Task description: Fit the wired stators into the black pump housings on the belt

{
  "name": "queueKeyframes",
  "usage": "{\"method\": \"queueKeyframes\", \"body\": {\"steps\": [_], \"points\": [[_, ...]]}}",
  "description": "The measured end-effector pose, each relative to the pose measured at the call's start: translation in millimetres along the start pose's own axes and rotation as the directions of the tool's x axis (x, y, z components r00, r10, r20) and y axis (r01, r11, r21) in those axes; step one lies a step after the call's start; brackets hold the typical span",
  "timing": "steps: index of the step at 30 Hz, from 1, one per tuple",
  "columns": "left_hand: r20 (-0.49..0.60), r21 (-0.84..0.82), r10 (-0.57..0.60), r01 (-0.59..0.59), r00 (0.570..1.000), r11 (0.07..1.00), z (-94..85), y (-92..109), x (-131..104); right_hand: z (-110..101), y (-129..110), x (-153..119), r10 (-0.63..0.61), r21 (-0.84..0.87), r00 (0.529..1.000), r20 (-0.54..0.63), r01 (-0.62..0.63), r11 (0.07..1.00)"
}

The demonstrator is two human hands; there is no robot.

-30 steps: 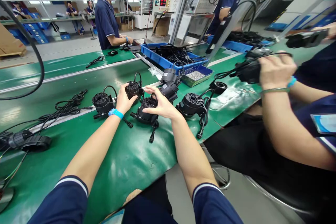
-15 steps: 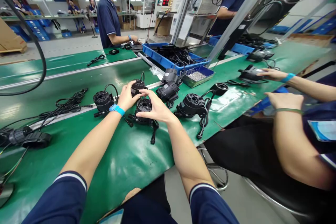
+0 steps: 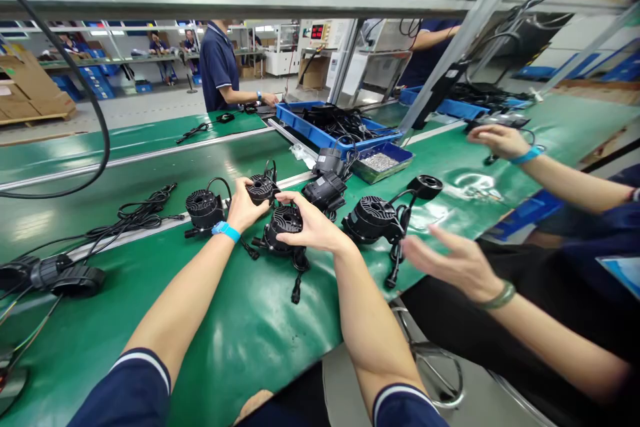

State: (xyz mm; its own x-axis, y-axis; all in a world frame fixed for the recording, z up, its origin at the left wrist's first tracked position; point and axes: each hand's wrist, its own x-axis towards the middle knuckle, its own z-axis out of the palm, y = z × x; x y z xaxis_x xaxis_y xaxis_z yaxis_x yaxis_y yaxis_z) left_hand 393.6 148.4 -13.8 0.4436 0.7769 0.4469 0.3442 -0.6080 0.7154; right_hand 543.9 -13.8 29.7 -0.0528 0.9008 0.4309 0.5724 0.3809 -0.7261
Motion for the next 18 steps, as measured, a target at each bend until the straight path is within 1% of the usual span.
{"method": "queueKeyframes", "body": {"steps": [3,5,7,9,11,13,18], "points": [[-0.01,-0.022,-0.015,0.015,1.0,1.0,5.9,6,4,-2,-2,0,0.008,-0.012,1.0,-0.013,-0.008,1.0],[0.005,-0.052,-0.012,0.013,1.0,0.999,8.8,9,7,-3,-3,-1,0.012,-0.04,1.0,-0.018,-0.012,0.999],[0.045,-0.086,0.003,0.001,0.999,0.996,10.2,10,9,-4,-5,-2,0.016,-0.07,1.0,-0.012,-0.017,0.997],[0.115,-0.114,0.034,-0.021,0.993,0.993,10.7,11,11,-4,-7,-4,0.025,-0.092,1.0,-0.007,-0.025,0.995],[0.201,-0.132,0.082,-0.056,0.976,0.99,10.8,14,14,-2,-9,-4,0.036,-0.12,0.999,0.005,-0.035,0.992],[0.263,-0.133,0.127,-0.095,0.956,0.987,10.3,16,17,2,-10,-3,0.029,-0.16,1.0,0.011,-0.027,0.987],[0.301,-0.065,0.186,-0.175,0.935,0.983,2.8,16,22,10,-14,0,0.002,-0.237,1.0,0.031,0.006,0.972]]}}
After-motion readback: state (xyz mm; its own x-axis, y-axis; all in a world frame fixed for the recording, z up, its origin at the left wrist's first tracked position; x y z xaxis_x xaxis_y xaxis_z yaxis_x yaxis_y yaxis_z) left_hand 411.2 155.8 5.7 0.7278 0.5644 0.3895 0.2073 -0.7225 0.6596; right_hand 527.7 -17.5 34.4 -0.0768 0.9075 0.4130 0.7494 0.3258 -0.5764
